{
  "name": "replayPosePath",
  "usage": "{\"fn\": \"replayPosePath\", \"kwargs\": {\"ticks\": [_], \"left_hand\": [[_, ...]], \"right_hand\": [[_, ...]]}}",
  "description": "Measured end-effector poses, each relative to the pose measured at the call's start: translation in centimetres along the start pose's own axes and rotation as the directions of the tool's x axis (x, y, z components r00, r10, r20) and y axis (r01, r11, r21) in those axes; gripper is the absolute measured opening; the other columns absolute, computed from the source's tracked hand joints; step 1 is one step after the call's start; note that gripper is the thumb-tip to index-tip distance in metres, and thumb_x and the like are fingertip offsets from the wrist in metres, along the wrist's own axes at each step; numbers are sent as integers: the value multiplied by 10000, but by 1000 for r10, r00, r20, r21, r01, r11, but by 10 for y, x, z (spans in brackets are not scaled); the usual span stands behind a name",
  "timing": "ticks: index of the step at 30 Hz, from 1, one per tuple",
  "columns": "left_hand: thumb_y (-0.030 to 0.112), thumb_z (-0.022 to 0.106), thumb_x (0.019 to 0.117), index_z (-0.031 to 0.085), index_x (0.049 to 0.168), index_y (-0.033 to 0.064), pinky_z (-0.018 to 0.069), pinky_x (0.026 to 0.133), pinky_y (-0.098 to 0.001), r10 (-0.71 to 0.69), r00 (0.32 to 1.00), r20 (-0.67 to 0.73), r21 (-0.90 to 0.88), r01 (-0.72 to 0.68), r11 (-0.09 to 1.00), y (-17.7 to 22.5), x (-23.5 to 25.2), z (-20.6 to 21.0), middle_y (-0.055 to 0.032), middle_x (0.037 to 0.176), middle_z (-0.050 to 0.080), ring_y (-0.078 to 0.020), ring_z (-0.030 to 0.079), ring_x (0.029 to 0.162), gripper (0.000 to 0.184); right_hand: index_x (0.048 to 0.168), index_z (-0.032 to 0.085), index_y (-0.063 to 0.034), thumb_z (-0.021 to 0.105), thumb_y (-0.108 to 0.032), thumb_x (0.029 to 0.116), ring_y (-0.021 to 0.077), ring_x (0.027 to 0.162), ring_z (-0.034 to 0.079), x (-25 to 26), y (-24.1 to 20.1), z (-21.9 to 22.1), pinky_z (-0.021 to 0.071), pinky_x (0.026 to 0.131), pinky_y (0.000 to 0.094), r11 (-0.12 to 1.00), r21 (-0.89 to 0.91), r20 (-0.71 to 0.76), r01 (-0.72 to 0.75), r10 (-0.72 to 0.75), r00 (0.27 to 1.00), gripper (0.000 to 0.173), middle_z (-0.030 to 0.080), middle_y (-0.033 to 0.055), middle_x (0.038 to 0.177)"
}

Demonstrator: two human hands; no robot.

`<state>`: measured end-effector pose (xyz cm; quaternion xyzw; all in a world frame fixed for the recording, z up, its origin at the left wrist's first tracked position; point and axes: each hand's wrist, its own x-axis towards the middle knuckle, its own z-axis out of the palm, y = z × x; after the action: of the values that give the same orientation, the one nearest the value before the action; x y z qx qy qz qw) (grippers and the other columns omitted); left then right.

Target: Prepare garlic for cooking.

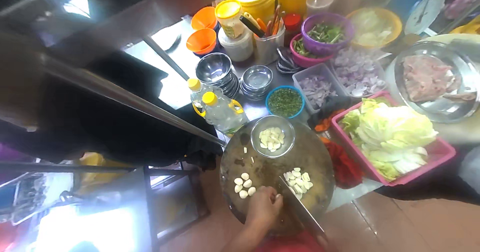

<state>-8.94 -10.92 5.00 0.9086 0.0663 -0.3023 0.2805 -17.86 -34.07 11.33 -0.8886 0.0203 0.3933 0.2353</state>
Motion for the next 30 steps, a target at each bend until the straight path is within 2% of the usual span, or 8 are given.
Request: {"fn": "replayPosePath", "kwargs": {"ticks": [2,4,7,10,13,16,27,30], "left_hand": [[544,593,968,732,1160,149,587,877,-359,30,999,-30,-1,-30,1000,-7,-4,2,-30,1046,714,-145,699,926,461],[508,598,991,681,1286,121,600,889,-353,195,979,-49,24,-194,981,-20,-11,-1,-66,1166,683,-156,699,980,494],[217,604,1028,678,1292,130,538,1058,-373,657,751,-68,201,-634,746,-43,-7,-2,-98,1318,656,-206,628,1253,288],[42,562,1012,700,1209,116,567,1011,-375,833,554,-9,321,-787,527,-51,7,-3,-88,1244,689,-229,662,1196,251],[39,558,1007,703,1108,103,584,949,-347,842,536,61,324,-808,492,-45,15,-10,-77,1142,688,-212,675,1107,188],[63,561,1019,710,1112,112,581,960,-349,839,536,90,275,-823,497,-47,19,-11,-75,1121,687,-206,675,1102,182],[34,593,988,740,1062,125,598,917,-328,860,508,-45,288,-818,498,-56,20,-3,-60,1083,712,-183,696,1048,188],[35,593,994,736,1075,133,588,953,-323,869,491,-64,287,-825,487,-56,20,0,-52,1102,714,-175,692,1085,192]], "right_hand": [[1160,627,-30,363,-383,1108,389,874,741,-1,-2,-2,592,739,585,999,-45,-1,-22,22,1000,444,726,196,913],[1160,621,-41,348,-400,1111,399,879,737,-3,-3,-5,589,735,592,997,-80,6,-22,23,1000,453,723,197,918],[1192,612,-44,331,-406,1115,407,888,738,-3,-4,-6,591,738,592,994,-102,24,-35,38,999,465,724,204,934],[1178,613,-27,331,-390,1118,413,881,737,-7,-8,-9,589,730,591,994,-106,21,-9,11,1000,464,720,213,930],[1192,627,-41,336,-392,1121,393,843,743,-8,-12,-8,597,696,576,993,-111,-63,32,-39,997,462,726,194,924],[1220,597,-81,334,-384,1119,389,857,747,0,-17,-3,603,707,578,991,-133,1,-14,15,1000,414,728,184,936],[1189,611,-36,347,-354,1122,404,897,743,1,-21,-10,601,752,571,997,-72,20,23,-22,1000,419,724,210,948],[1252,579,-51,339,-371,1122,415,925,740,7,-17,-4,594,785,589,999,-48,77,-9,12,997,421,725,220,964]]}}
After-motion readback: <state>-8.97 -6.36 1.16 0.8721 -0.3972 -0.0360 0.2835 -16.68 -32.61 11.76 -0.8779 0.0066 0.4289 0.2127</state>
